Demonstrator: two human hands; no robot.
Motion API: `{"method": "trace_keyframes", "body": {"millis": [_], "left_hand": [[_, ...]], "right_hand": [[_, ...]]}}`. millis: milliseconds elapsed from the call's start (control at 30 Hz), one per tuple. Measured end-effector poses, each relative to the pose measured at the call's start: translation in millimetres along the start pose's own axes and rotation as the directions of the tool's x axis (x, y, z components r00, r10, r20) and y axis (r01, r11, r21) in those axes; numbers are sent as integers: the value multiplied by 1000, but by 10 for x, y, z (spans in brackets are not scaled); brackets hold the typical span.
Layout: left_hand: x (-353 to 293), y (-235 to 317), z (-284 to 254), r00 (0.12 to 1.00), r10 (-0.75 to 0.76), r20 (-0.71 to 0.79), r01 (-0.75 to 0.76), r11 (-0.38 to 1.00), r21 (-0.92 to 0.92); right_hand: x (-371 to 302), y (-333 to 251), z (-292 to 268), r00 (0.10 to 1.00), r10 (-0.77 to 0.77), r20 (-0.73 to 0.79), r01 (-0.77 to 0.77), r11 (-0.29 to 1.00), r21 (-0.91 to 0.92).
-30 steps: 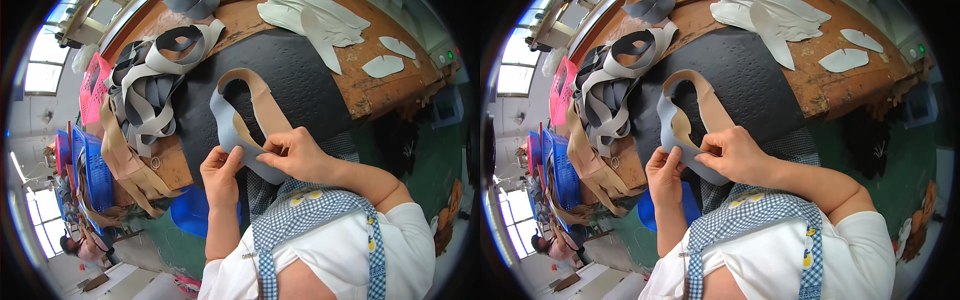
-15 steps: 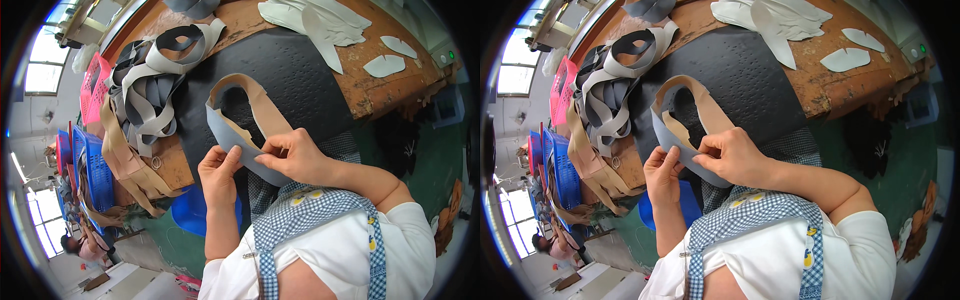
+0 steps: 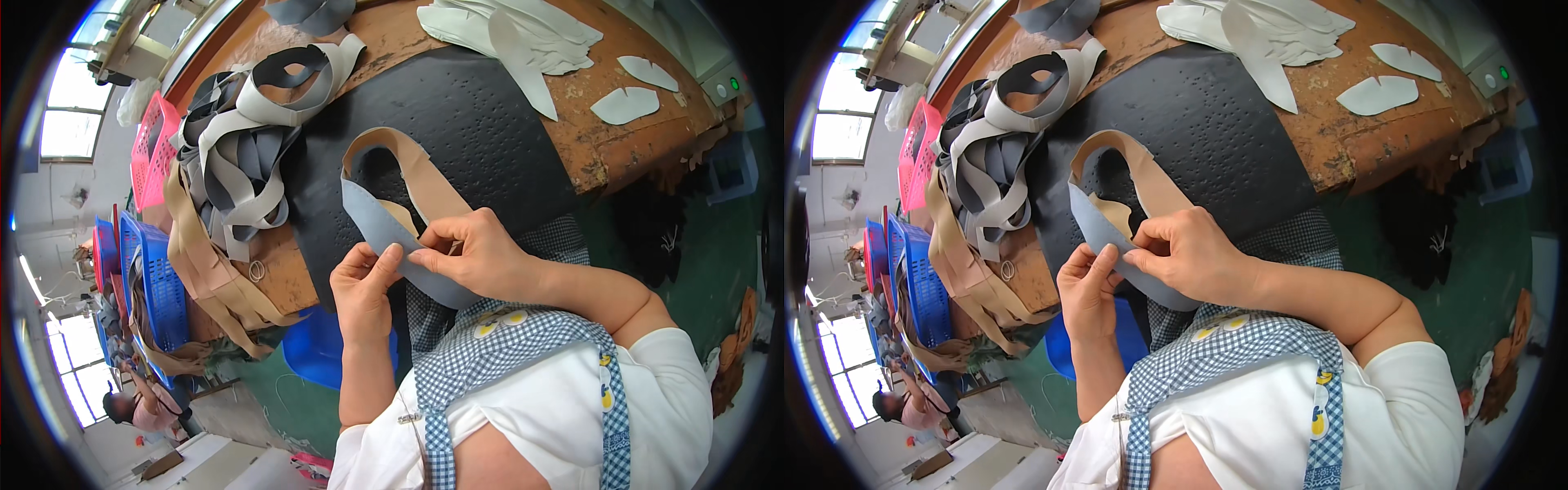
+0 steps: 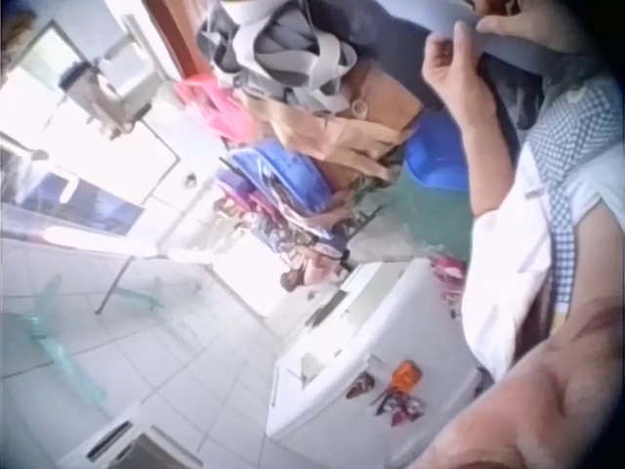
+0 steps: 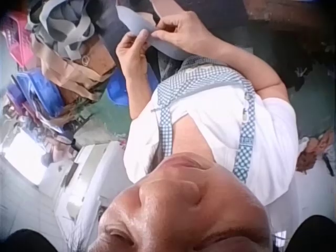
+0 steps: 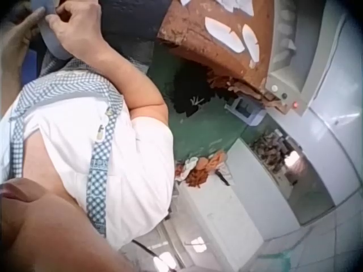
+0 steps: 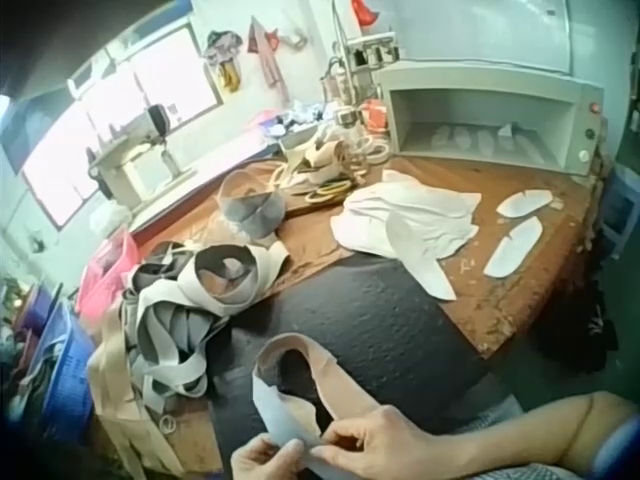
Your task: Assembling shoe upper components and linings by hand at a workbench.
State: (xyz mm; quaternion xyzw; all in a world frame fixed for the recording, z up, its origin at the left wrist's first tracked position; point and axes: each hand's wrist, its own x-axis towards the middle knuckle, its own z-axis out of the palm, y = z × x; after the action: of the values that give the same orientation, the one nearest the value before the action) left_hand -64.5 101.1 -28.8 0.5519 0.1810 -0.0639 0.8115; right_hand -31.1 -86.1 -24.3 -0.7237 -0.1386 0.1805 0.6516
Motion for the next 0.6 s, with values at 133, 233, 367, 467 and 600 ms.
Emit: {"method": "trace_keyframes", "body": {"millis": [133, 233, 367, 467, 600], "left_hand": [[-4, 15, 19, 1000, 13, -22, -12, 999, 32], [5, -1, -7, 999, 32, -26, -31, 999, 43], [2, -1, -6, 998, 52, -31, -51, 997, 54], [-5, -10, -29, 997, 68, -32, -65, 994, 84], [-29, -9, 47, 997, 74, -21, -72, 993, 91]], "right_hand": [[-15, 10, 24, 1000, -9, -11, 9, 1000, -14], [-13, 17, 34, 1000, -19, -5, 19, 1000, -22], [-1, 44, 46, 999, -38, -15, 38, 999, 2], [37, -39, 12, 994, 104, 44, -111, 973, 200], [76, 36, 16, 993, 121, 14, -121, 967, 223]]}}
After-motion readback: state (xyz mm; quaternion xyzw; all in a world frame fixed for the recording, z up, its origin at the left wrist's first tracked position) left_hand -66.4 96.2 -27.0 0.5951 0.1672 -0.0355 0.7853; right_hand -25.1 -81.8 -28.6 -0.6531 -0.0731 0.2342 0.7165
